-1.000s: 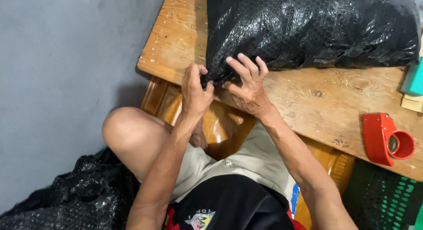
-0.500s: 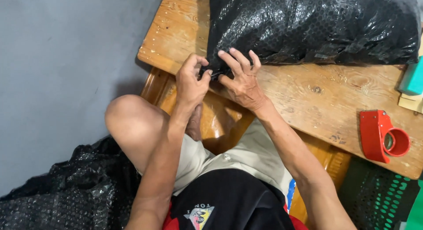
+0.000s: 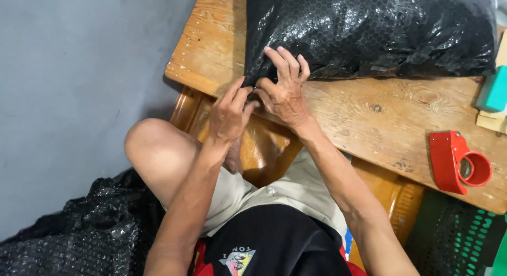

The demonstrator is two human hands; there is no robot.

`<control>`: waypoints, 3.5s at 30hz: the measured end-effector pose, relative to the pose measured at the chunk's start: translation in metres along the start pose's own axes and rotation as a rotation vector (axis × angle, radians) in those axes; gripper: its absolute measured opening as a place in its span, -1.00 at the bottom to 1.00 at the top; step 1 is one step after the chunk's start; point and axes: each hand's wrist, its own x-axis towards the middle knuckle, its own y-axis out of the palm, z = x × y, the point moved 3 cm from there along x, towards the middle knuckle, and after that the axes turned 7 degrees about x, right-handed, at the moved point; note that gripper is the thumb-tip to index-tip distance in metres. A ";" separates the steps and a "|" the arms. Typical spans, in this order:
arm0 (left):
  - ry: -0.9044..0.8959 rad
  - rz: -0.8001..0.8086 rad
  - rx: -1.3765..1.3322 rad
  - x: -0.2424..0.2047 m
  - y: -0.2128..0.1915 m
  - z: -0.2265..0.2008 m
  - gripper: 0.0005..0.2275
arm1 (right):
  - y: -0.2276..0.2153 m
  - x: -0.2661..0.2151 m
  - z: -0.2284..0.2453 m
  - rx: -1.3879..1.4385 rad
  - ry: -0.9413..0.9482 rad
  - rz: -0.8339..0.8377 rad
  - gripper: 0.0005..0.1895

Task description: Cleaning the plastic wrapping of a pillow using a sponge and preparing packaging materials.

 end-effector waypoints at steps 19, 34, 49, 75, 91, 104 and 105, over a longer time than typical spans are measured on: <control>-0.548 -0.030 -0.562 0.036 -0.017 -0.026 -0.71 | -0.297 -0.191 -0.090 -0.662 0.749 -0.107 -0.45; -0.169 0.037 -0.004 0.049 -0.055 -0.075 -0.56 | -0.300 -0.254 -0.082 -0.699 0.852 0.038 -0.43; -0.793 0.989 -1.691 -0.016 0.079 -0.188 -0.12 | -0.221 -0.209 0.007 0.638 1.427 -0.225 -0.73; -1.122 0.688 -1.394 -0.031 0.071 -0.167 -0.75 | -0.141 -0.231 0.052 0.749 1.283 0.019 -0.47; -1.100 0.568 -1.472 -0.029 0.067 -0.170 -0.73 | -0.148 -0.227 0.058 0.602 1.443 0.095 -0.58; -1.016 0.576 -1.421 -0.025 0.070 -0.165 -0.71 | -0.150 -0.220 0.059 0.602 1.494 0.099 -0.61; -1.005 0.571 -1.414 -0.025 0.069 -0.165 -0.71 | -0.149 -0.223 0.057 0.600 1.486 0.116 -0.60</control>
